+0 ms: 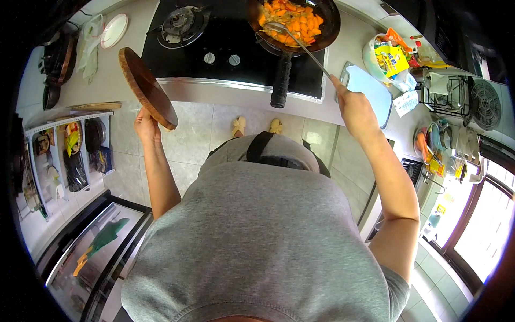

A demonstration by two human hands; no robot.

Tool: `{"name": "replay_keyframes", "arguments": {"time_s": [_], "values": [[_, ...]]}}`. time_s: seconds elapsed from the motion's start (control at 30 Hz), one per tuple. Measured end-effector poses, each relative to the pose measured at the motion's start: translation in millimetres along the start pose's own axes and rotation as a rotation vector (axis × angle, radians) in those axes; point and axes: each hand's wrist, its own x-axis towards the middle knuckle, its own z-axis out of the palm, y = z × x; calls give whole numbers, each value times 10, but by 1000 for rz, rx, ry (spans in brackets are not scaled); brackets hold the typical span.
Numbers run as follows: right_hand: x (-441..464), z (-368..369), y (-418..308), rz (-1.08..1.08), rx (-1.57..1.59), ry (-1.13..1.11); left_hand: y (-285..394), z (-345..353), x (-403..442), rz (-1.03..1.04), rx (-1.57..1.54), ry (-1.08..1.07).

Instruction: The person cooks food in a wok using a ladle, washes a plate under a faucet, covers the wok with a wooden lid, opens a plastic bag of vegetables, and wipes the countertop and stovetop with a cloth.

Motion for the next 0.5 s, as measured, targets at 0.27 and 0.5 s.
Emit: {"name": "replay_keyframes", "arguments": {"time_s": [0.27,0.5], "values": [[21,-15,-47,12,15,-53,-16,-5,47,2,-20,-1],[11,23,-105,57,62,-81,26,14,69,10,-15,2]]}}
